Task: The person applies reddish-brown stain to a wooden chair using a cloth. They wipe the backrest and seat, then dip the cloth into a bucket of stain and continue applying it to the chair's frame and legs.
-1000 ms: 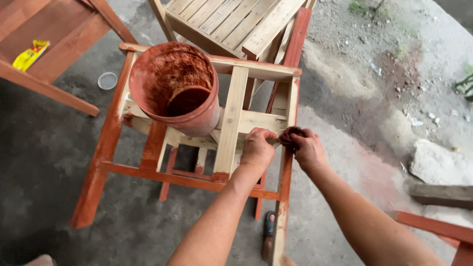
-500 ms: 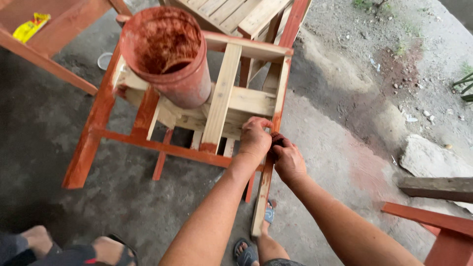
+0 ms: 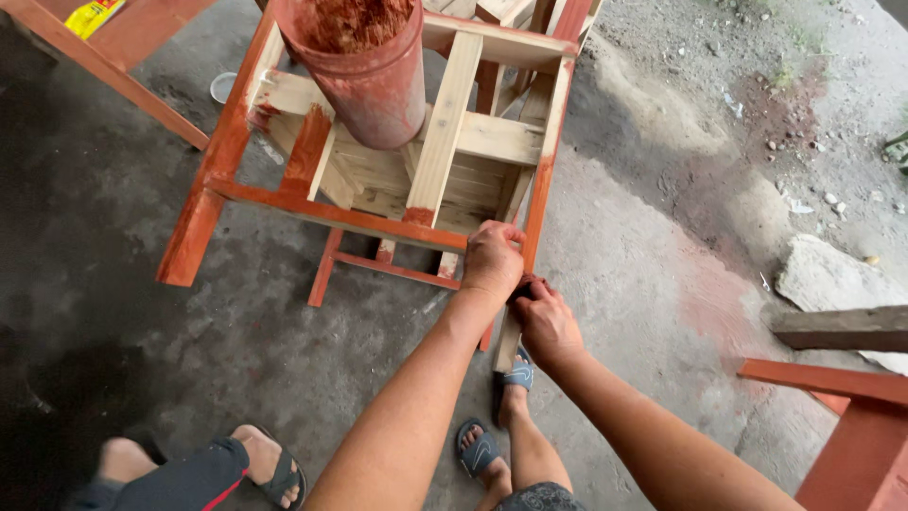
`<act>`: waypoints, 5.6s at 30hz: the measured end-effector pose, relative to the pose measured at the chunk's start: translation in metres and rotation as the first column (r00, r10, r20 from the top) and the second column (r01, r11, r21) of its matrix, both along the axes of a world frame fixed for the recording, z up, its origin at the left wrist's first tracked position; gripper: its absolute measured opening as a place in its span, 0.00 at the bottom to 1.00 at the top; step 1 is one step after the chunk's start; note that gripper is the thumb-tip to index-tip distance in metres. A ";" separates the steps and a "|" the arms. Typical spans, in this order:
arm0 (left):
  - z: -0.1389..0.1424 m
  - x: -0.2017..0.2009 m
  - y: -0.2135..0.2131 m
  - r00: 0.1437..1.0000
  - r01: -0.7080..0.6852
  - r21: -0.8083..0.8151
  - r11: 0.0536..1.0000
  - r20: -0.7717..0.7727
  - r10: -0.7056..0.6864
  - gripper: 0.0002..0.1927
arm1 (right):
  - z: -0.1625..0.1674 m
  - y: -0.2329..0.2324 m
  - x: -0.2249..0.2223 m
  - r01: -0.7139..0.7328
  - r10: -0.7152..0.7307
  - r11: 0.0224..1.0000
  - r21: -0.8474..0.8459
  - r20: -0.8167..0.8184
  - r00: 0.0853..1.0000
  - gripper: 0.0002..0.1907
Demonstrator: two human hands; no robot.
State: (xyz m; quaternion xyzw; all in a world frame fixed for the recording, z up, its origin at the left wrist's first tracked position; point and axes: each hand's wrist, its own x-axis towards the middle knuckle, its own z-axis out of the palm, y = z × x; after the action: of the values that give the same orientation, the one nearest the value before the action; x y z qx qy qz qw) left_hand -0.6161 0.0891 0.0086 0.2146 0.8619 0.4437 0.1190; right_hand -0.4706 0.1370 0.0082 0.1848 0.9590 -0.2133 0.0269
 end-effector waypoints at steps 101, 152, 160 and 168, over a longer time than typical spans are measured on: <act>-0.048 -0.085 0.254 0.830 -0.544 -0.320 0.776 -0.340 0.442 0.23 | -0.005 0.295 -0.344 -0.108 0.158 0.581 -0.807 -0.018 0.987 0.13; -0.110 0.049 -0.001 0.884 -0.319 -0.237 0.918 0.275 0.378 0.09 | -0.020 0.057 -0.218 -0.142 0.460 0.542 -0.828 0.151 0.875 0.13; -0.139 0.032 0.012 0.399 -0.742 -0.165 0.650 0.670 0.626 0.18 | -0.034 0.071 -0.225 -0.139 0.447 0.533 -0.834 0.139 0.884 0.12; -0.128 0.049 0.012 0.541 -0.748 -0.049 0.662 0.533 0.650 0.20 | -0.027 0.068 -0.215 -0.145 0.434 0.570 -0.809 0.145 0.889 0.13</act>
State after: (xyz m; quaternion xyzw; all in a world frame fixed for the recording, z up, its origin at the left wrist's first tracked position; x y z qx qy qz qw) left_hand -0.5672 0.1009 -0.1198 -0.2637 0.7658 0.5713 0.1329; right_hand -0.6858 0.2049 -0.0188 0.0251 0.7683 -0.5657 0.2984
